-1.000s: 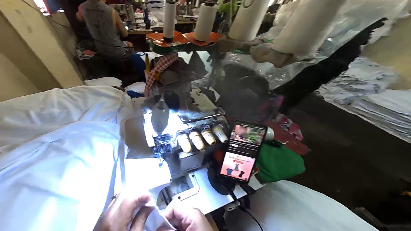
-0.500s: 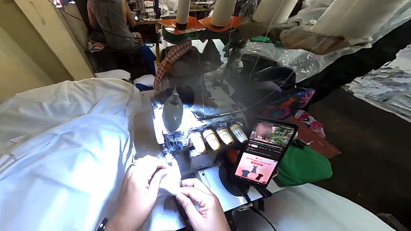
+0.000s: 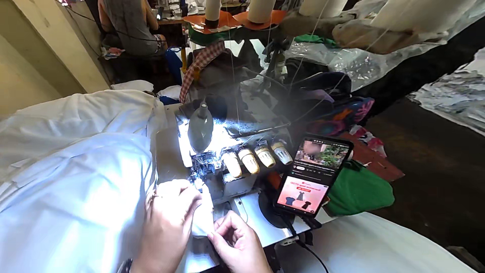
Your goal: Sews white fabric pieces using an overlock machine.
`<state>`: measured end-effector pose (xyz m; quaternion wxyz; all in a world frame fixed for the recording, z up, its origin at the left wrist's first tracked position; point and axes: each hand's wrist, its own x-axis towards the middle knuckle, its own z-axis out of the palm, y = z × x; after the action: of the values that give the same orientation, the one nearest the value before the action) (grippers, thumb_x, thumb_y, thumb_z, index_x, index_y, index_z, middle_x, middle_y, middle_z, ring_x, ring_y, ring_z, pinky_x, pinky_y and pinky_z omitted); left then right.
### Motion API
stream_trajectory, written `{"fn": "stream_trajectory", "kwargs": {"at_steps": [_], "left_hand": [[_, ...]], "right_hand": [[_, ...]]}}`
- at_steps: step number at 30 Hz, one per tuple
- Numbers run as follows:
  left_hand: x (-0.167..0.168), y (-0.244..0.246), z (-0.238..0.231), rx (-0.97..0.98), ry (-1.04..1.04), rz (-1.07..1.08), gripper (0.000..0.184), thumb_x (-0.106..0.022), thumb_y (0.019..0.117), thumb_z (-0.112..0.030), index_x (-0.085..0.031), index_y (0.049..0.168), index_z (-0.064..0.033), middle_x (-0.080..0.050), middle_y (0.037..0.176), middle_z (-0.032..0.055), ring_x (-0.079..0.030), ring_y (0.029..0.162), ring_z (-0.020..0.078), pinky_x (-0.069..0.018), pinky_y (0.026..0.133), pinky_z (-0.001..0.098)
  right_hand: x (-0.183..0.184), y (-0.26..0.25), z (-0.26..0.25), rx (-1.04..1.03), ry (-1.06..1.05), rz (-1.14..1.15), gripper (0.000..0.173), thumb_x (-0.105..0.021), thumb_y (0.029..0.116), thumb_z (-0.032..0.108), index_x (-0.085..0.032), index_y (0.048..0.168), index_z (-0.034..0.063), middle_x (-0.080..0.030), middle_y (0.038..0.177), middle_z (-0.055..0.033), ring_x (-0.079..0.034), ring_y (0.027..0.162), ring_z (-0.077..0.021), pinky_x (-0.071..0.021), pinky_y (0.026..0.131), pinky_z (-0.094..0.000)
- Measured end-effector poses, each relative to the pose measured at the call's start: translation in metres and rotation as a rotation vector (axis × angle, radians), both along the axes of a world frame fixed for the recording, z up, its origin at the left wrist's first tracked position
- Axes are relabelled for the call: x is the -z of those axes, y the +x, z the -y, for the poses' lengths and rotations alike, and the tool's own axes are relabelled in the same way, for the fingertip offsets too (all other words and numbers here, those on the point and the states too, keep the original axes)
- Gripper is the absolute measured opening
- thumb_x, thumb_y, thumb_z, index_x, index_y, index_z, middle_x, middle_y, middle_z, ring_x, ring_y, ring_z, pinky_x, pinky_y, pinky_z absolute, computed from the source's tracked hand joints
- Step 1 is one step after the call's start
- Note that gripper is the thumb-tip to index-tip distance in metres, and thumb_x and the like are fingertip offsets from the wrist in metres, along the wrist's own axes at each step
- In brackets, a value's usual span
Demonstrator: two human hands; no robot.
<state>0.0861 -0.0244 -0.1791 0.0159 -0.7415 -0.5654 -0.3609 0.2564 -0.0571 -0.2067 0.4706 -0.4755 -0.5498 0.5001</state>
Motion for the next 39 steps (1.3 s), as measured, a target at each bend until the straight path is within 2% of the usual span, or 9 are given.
{"fn": "stream_trajectory", "kwargs": {"at_steps": [4, 7, 14, 23, 27, 30, 32, 35, 39], "left_hand": [[-0.009, 0.017, 0.034, -0.068, -0.020, -0.204, 0.027, -0.062, 0.0939, -0.005, -0.079, 0.113, -0.0135, -0.077, 0.113, 0.0075, -0.074, 0.100, 0.0250, -0.0570, 0.084, 0.0460], [-0.006, 0.017, 0.043, -0.021, -0.110, -0.059, 0.030, -0.057, 0.0962, -0.001, -0.075, 0.121, -0.0045, -0.074, 0.122, 0.0136, -0.071, 0.113, 0.0316, -0.0525, 0.101, 0.0511], [0.005, -0.002, 0.023, 0.067, -0.030, -0.055, 0.030, -0.051, 0.1014, -0.012, -0.075, 0.118, -0.0076, -0.073, 0.124, 0.0090, -0.066, 0.124, 0.0244, -0.0489, 0.109, 0.0416], [0.003, -0.003, 0.018, 0.056, -0.039, -0.095, 0.036, -0.045, 0.1069, -0.024, -0.074, 0.121, -0.0064, -0.071, 0.130, 0.0077, -0.064, 0.127, 0.0214, -0.0476, 0.110, 0.0393], [-0.005, -0.013, 0.007, 0.089, -0.175, -0.023, 0.038, -0.044, 0.1054, -0.027, -0.072, 0.124, -0.0079, -0.068, 0.136, 0.0060, -0.060, 0.133, 0.0213, -0.0463, 0.112, 0.0407], [-0.019, -0.024, -0.019, 0.063, -0.323, 0.071, 0.033, -0.048, 0.0984, -0.023, -0.072, 0.118, -0.0117, -0.072, 0.119, 0.0040, -0.068, 0.113, 0.0181, -0.0551, 0.097, 0.0418], [-0.025, -0.031, -0.040, -0.004, -0.312, 0.072, 0.024, -0.053, 0.1011, -0.022, -0.072, 0.109, -0.0097, -0.071, 0.105, 0.0064, -0.069, 0.099, 0.0204, -0.0576, 0.087, 0.0450], [-0.019, -0.034, -0.060, -0.155, -0.229, -0.018, 0.013, -0.071, 0.0938, -0.019, -0.074, 0.099, -0.0079, -0.069, 0.098, 0.0094, -0.067, 0.097, 0.0294, -0.0542, 0.087, 0.0529], [-0.011, -0.041, -0.049, -0.227, -0.144, 0.067, 0.011, -0.067, 0.0943, -0.019, -0.072, 0.092, -0.0095, -0.066, 0.085, 0.0055, -0.066, 0.082, 0.0243, -0.0552, 0.076, 0.0479]], "right_hand": [[-0.006, 0.000, 0.002, -0.009, 0.029, -0.042, 0.019, -0.071, 0.0852, -0.006, -0.055, 0.092, 0.0008, -0.067, 0.087, -0.0039, -0.065, 0.074, -0.0045, -0.0554, 0.068, -0.0209], [-0.009, 0.001, -0.004, -0.028, 0.156, 0.021, 0.013, -0.069, 0.0873, -0.006, -0.059, 0.096, -0.0052, -0.067, 0.088, -0.0084, -0.067, 0.077, -0.0080, -0.0587, 0.073, -0.0238], [-0.010, -0.001, -0.017, 0.004, 0.493, 0.327, 0.019, -0.069, 0.0891, 0.001, -0.077, 0.106, 0.0021, -0.070, 0.090, -0.0094, -0.067, 0.077, -0.0102, -0.0578, 0.070, -0.0212], [-0.021, -0.004, -0.010, 0.057, 0.551, 0.602, 0.021, -0.066, 0.0921, 0.009, -0.080, 0.108, 0.0067, -0.070, 0.078, -0.0054, -0.068, 0.072, -0.0155, -0.0570, 0.068, -0.0277], [-0.034, -0.015, -0.005, 0.019, 0.521, 0.734, 0.024, -0.065, 0.0939, 0.012, -0.079, 0.112, 0.0040, -0.076, 0.082, -0.0073, -0.073, 0.073, -0.0203, -0.0600, 0.068, -0.0348], [-0.037, -0.033, -0.003, 0.014, 0.515, 0.832, 0.029, -0.065, 0.0933, 0.015, -0.077, 0.117, 0.0044, -0.075, 0.075, -0.0063, -0.073, 0.066, -0.0208, -0.0593, 0.061, -0.0370], [-0.040, -0.043, -0.003, -0.002, 0.512, 0.852, 0.031, -0.066, 0.0919, 0.016, -0.077, 0.119, 0.0053, -0.073, 0.071, -0.0057, -0.071, 0.062, -0.0210, -0.0577, 0.056, -0.0378], [-0.045, -0.046, 0.000, -0.059, 0.486, 0.816, 0.032, -0.065, 0.0924, 0.017, -0.076, 0.120, 0.0053, -0.071, 0.068, -0.0059, -0.069, 0.058, -0.0216, -0.0557, 0.053, -0.0386], [-0.055, -0.029, -0.004, -0.139, 0.391, 0.686, 0.026, -0.063, 0.0970, 0.015, -0.076, 0.117, 0.0054, -0.072, 0.076, -0.0083, -0.068, 0.062, -0.0213, -0.0570, 0.058, -0.0408]]}}
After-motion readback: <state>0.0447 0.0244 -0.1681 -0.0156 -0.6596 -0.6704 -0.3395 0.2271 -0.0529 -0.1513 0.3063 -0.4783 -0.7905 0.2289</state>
